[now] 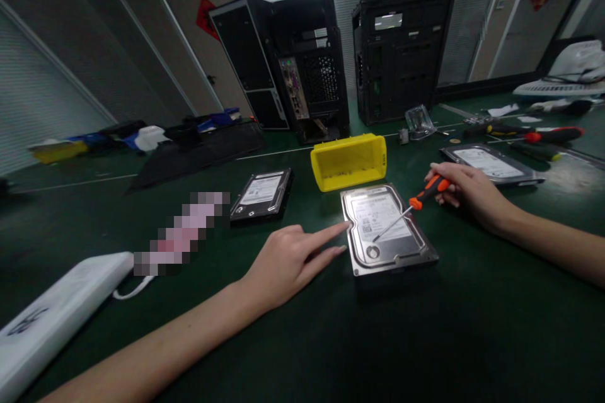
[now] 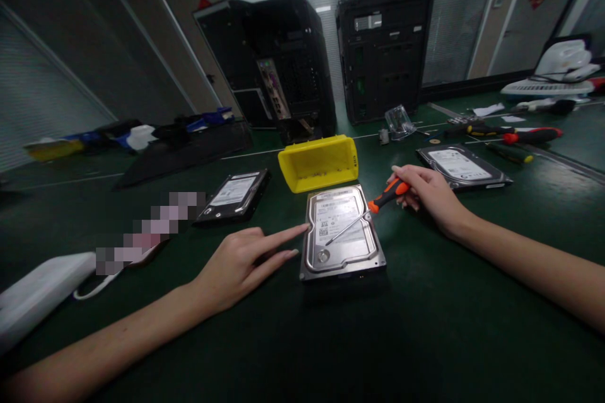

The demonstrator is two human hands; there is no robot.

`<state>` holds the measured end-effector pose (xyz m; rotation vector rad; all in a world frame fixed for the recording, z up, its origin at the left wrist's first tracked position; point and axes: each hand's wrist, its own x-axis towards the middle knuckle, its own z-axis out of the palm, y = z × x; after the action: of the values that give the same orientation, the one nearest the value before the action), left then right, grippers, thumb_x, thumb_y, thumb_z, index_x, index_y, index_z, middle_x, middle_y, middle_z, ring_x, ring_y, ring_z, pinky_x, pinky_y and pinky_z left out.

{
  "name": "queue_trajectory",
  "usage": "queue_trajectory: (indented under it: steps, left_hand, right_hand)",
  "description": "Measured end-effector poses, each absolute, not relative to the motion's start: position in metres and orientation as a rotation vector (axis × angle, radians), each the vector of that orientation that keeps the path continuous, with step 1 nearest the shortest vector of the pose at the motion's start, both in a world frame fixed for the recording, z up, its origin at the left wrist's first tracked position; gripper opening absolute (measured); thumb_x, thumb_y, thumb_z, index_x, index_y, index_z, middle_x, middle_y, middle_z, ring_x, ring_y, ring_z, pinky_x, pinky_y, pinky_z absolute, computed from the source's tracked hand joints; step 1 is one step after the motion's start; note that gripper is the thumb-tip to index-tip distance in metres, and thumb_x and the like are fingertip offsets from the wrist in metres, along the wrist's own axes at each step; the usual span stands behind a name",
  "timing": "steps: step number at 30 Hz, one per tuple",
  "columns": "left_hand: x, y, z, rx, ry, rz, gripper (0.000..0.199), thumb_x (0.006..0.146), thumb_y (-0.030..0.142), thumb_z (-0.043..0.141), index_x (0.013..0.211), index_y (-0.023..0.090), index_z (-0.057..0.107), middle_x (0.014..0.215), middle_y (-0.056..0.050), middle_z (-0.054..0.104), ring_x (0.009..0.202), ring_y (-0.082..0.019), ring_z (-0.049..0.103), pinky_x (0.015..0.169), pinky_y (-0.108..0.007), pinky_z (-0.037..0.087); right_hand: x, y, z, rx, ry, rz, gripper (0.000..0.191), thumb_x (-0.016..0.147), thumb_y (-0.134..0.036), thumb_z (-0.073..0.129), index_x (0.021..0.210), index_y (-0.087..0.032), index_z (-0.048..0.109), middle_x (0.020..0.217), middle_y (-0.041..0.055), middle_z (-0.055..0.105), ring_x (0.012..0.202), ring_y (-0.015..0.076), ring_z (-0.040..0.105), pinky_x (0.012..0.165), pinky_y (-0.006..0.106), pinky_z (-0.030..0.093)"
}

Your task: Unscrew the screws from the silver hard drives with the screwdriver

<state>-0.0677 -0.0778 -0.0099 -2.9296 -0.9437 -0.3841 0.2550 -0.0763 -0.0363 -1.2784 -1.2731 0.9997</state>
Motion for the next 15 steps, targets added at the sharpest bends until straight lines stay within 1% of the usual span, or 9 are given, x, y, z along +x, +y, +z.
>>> queue_trajectory:
  steps: [7,11,15]
  left_hand:
    - [-0.0685,-0.0781,-0.011,-2.926,-1.0,-0.398,0.046,0.091,0.038,0.043,0.135,0.028,0.034,0.066,0.001,0.055,0.06,-0.012,0.051,0.056,-0.023,0.039]
    - [-0.0686,-0.078,-0.0109,-2.934,-0.984,-0.408,0.044,0.091,0.038,0.043,0.133,0.027,0.037,0.066,0.001,0.056,0.059,-0.011,0.051,0.055,-0.023,0.039]
    - [-0.0688,-0.0782,-0.0089,-2.96,-0.95,-0.412,0.04,0.091,0.036,0.043,0.13,0.029,0.042,0.067,0.001,0.058,0.059,-0.011,0.052,0.056,-0.023,0.038]
  right_hand:
    - [0.2555,-0.0752,-0.0367,-1.269,-1.265,0.997,0.036,0.079,-0.051,0.049,0.083,-0.017,0.059,0.054,-0.0013,0.051,0.044,0.0051,0.039,0.038,0.017,0.03]
    - [0.2553,-0.0757,-0.0371,-1.27,-1.273,0.998,0.035,0.08,-0.05,0.049,0.083,-0.017,0.059,0.054,-0.001,0.052,0.044,0.0051,0.039,0.039,0.017,0.03]
    - [0.2563,-0.0766,-0.0366,-1.278,-1.279,0.993,0.036,0.08,-0.051,0.049,0.083,-0.017,0.059,0.055,-0.0009,0.051,0.045,0.0054,0.039,0.039,0.017,0.031]
